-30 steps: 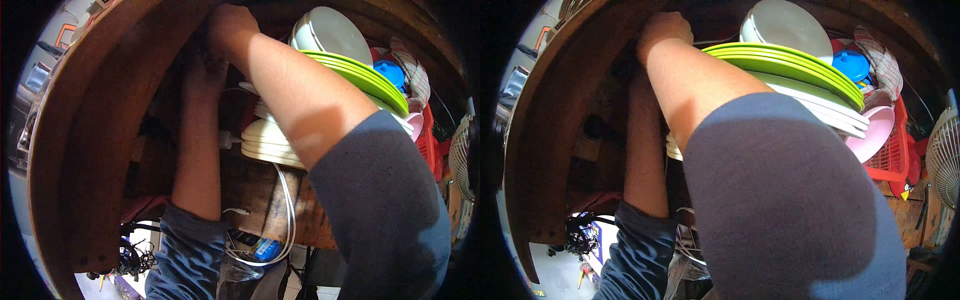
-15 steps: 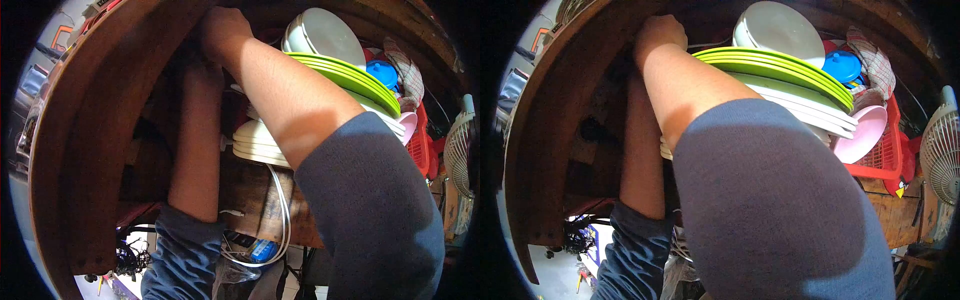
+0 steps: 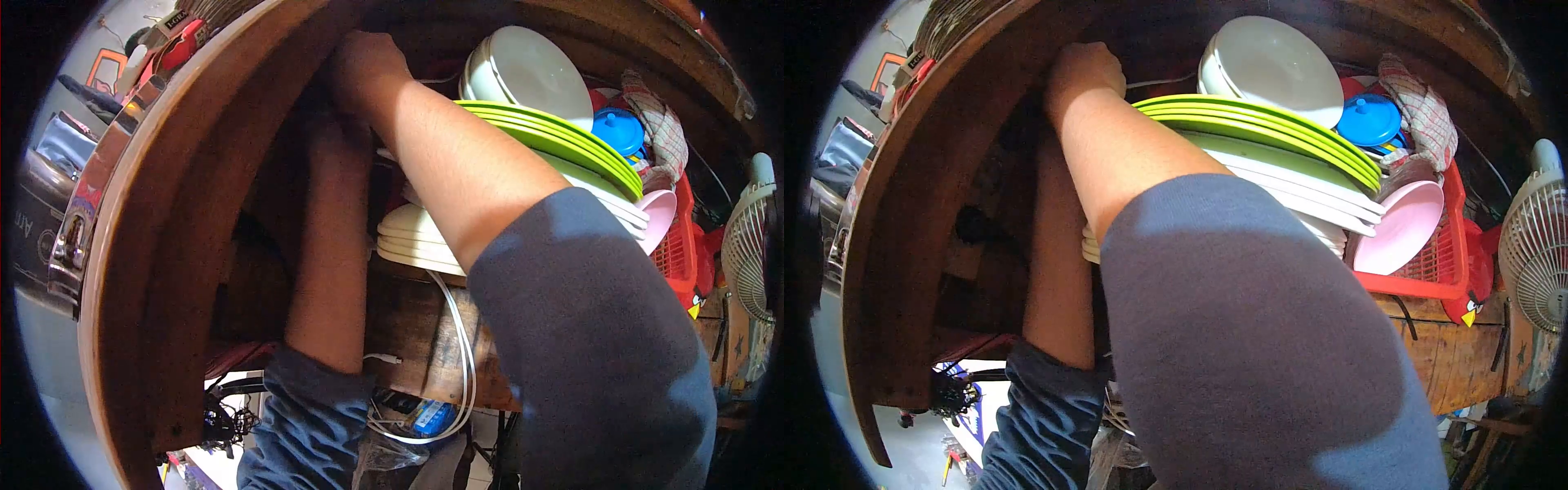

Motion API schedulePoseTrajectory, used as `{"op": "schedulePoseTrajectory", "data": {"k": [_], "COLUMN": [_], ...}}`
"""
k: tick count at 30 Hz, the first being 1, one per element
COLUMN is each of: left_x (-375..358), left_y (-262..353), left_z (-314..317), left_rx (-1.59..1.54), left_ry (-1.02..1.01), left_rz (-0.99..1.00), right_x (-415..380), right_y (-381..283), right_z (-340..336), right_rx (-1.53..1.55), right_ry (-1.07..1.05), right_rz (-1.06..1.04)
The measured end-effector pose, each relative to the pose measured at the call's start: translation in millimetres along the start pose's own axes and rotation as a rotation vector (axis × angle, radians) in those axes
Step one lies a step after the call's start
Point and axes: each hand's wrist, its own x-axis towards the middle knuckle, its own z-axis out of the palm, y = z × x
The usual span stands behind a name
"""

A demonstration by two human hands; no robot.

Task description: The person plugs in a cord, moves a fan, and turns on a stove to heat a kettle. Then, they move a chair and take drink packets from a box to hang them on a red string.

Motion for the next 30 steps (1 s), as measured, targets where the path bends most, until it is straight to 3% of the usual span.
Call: {"op": "schedulePoseTrajectory", "data": {"k": [17, 19, 20, 23, 25, 30], "left_x": [23.1, 20.7, 22.8, 17.7, 15.5, 11.6], "left_y": [0.2, 0.0, -1.2, 0.1, 1.8, 8.8], "left_z": [23.2, 35.4, 39.0, 34.8, 30.9, 14.1], "left_rx": [0.226, 0.189, 0.186, 0.241, 0.274, 0.352], "left_ry": [-0.025, 0.333, 0.337, 0.245, 0.186, 0.044], "left_rz": [-0.013, -0.041, -0.043, -0.024, -0.009, 0.031], "right_x": [-6.1, -8.3, -8.2, -7.8, -0.6, -4.9], "right_y": [-6.8, -9.8, -10.6, -7.9, -0.4, -3.3], "right_z": [-9.4, -12.0, -14.3, -9.9, -0.1, -3.7], "right_rx": [0.069, 0.167, 0.164, 0.150, -0.015, 0.040], "right_ry": [0.034, 0.049, 0.050, 0.044, 0.061, 0.021], "right_rz": [0.066, 0.160, 0.155, 0.175, -0.052, 0.021]}}
